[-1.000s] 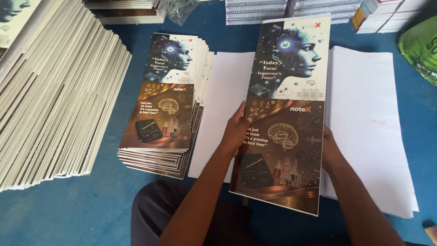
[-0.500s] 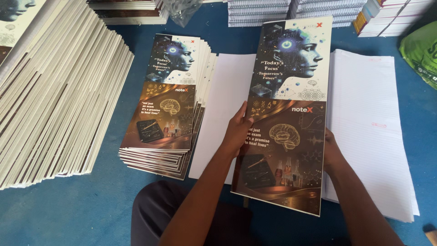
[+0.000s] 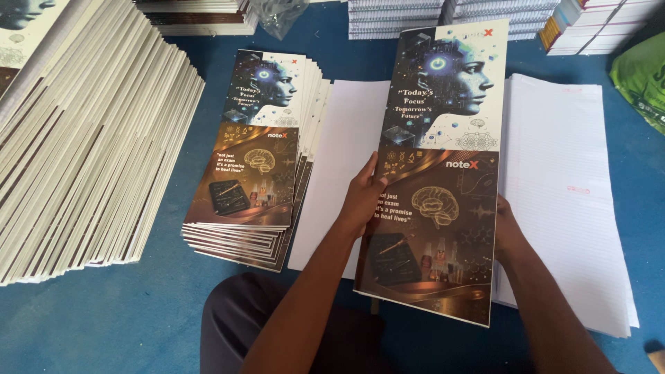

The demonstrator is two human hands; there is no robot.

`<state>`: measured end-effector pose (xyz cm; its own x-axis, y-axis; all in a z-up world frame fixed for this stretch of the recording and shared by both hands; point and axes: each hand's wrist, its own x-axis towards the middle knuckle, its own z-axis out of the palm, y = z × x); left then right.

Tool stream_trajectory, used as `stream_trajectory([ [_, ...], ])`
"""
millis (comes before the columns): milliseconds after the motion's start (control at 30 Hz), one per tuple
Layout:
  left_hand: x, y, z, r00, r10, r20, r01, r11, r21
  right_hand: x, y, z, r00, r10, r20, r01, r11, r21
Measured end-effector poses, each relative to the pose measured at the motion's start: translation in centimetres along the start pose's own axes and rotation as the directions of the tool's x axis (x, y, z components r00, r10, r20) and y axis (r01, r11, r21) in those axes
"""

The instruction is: The person inserts a printed cover sheet into a folded booklet of lined paper, aligns the edges, and places the assembled notebook onto a growing stack. This process is repeated multiple times with identical materials.

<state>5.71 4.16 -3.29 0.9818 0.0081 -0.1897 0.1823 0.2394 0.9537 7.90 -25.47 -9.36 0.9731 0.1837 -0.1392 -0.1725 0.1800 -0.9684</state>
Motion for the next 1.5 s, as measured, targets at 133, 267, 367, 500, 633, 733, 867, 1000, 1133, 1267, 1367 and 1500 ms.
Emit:
stream_trajectory([
  [133,0.2,-0.3,0.1,1.0,0.017,-0.004,-0.017,1.0,0.007,0.1,0.1,-0.1,1.0,-0.002,0.021,0.001,0.998,0.056],
  [267,0.1,-0.6,0.1,1.0,-0.004,-0.009,0.004,1.0,-0.011,-0.3,-0.2,-0.2,0.999,0.02,0.03,-0.021,0.999,0.026],
  [367,0.0,-0.6,0.1,1.0,0.003,0.006,-0.003,0.998,-0.066,-0.1,-0.3,-0.1,0.999,0.04,0.001,-0.04,0.999,0.001],
  [500,-0.1,-0.4,-0.1,1.0,-0.023,0.004,0.024,0.997,-0.069,-0.2,-0.4,0.0,0.998,0.056,-0.001,-0.056,0.997,-0.059],
  [633,-0.2,-0.4,-0.1,0.999,-0.047,-0.016,0.046,0.997,-0.054,-0.3,-0.3,0.2,0.997,0.074,-0.035,-0.078,0.989,-0.128],
  [733,0.0,-0.6,0.0,0.998,-0.051,-0.021,0.049,0.997,-0.062,-0.3,-0.2,0.3,0.998,0.055,-0.012,-0.056,0.993,-0.101],
  [867,0.5,-1.3,0.0,0.997,-0.067,-0.031,0.064,0.995,-0.082,-0.4,0.0,0.3,0.997,0.078,-0.003,-0.078,0.989,-0.126],
  [1000,1.2,-2.1,-0.4,0.988,-0.151,-0.026,0.143,0.97,-0.197,-0.4,-0.1,0.6,0.996,0.088,0.025,-0.082,0.984,-0.16],
  [1133,2.1,-3.8,-0.7,0.984,-0.162,-0.079,0.142,0.966,-0.215,-0.2,0.1,1.6,0.988,0.156,-0.001,-0.156,0.984,-0.086],
  [1267,3.0,-5.7,-0.9,0.968,-0.214,-0.132,0.182,0.958,-0.223,0.1,0.5,1.7,0.985,0.173,0.029,-0.168,0.978,-0.123],
  [1367,3.2,-6.8,-1.0,0.965,-0.225,-0.136,0.191,0.955,-0.226,0.0,1.2,1.4,0.985,0.172,0.027,-0.17,0.982,-0.082],
  [1500,3.5,-7.4,-1.3,0.96,-0.244,-0.14,0.206,0.949,-0.236,0.2,2.0,0.9,0.986,0.153,-0.063,-0.162,0.966,-0.201],
])
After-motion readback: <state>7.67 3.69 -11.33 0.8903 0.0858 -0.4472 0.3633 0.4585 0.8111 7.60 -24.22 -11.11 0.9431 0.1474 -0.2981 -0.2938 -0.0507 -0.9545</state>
